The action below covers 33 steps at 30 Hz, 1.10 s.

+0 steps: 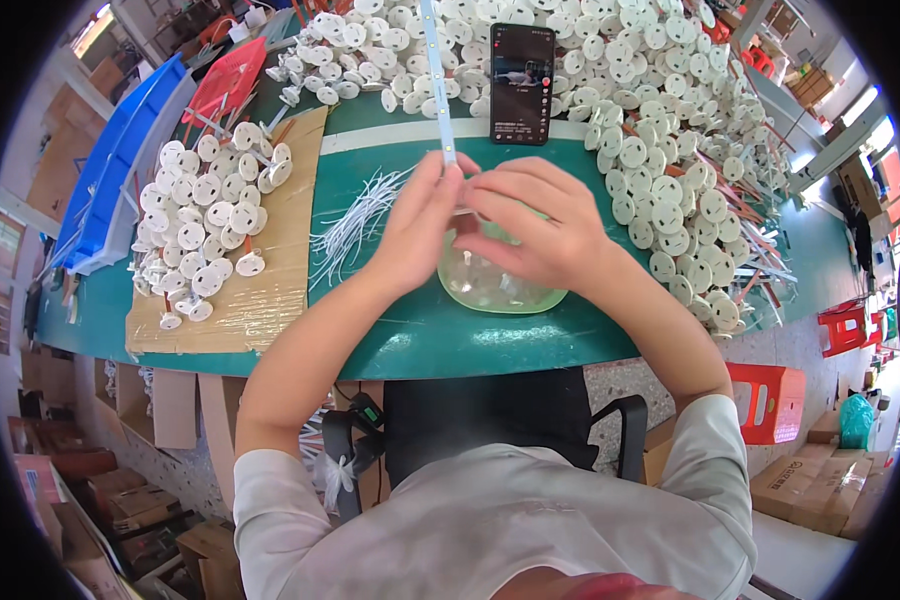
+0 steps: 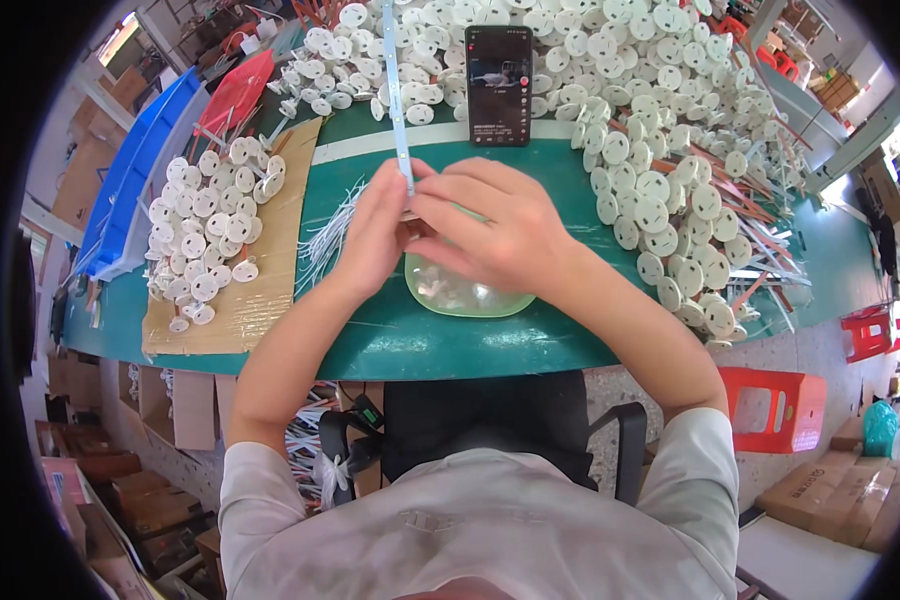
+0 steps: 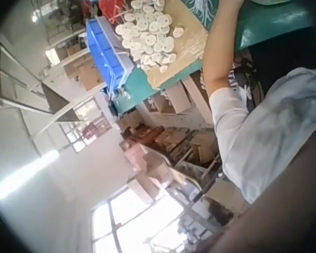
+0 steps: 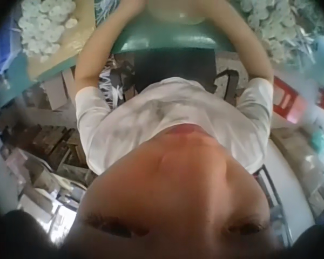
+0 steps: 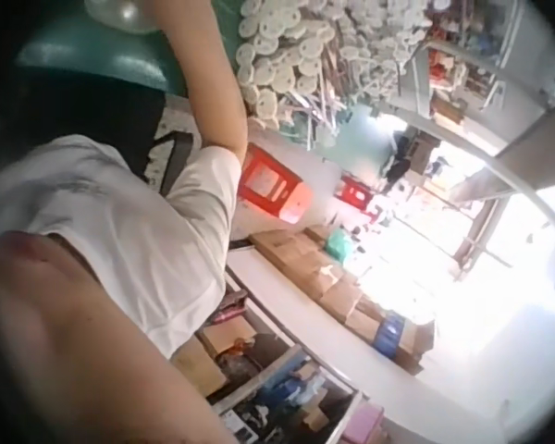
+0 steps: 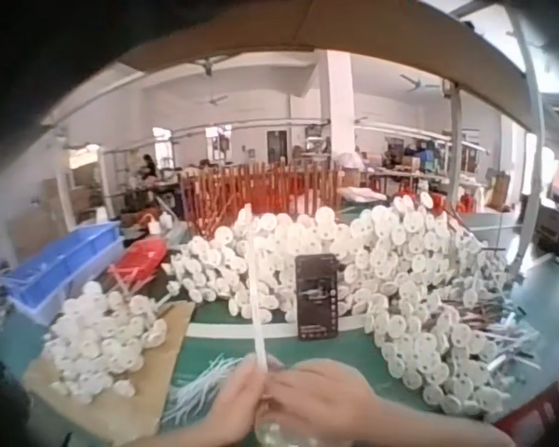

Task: The person sits at a green workbench and repeatedly assembles small white circular plastic components onto a flexible LED light strip. They pick up a component, thread a white string through it, and attach it to the strip, then place the finished unit on the table. The process is repetitive and involves handling small parts and string.

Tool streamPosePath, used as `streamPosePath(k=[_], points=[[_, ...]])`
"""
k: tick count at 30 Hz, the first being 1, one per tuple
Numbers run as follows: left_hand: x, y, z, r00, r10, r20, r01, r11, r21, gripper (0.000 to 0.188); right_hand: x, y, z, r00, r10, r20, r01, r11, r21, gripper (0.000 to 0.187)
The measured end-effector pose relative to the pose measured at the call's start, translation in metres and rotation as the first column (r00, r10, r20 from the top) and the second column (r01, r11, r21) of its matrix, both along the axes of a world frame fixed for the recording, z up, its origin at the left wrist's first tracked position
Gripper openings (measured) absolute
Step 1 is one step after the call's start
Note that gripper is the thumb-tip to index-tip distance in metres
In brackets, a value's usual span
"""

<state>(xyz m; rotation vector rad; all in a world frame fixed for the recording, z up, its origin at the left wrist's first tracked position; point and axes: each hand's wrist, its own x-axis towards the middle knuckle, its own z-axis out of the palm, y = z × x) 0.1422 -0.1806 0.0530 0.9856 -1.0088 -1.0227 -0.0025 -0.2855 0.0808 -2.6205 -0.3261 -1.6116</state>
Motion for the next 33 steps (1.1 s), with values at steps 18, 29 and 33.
streamPosePath(k=[18,29,33], points=[[0.013,0.003,-0.001,0.980,-0.179,0.088,0.173,0.983,0.062,0.043,-0.012,-0.015,-0.026,0.999,0.046,0.027,-0.050,0.984,0.173,0.028],[0.021,0.001,-0.006,0.967,-0.255,0.016,0.256,0.966,-0.026,0.042,-0.017,-0.013,-0.022,0.997,0.080,0.006,-0.080,0.985,0.154,0.030],[0.015,0.000,-0.001,0.994,-0.048,0.094,0.054,0.996,-0.065,0.040,-0.016,-0.008,-0.021,0.996,-0.084,0.004,0.081,0.968,0.236,0.028]])
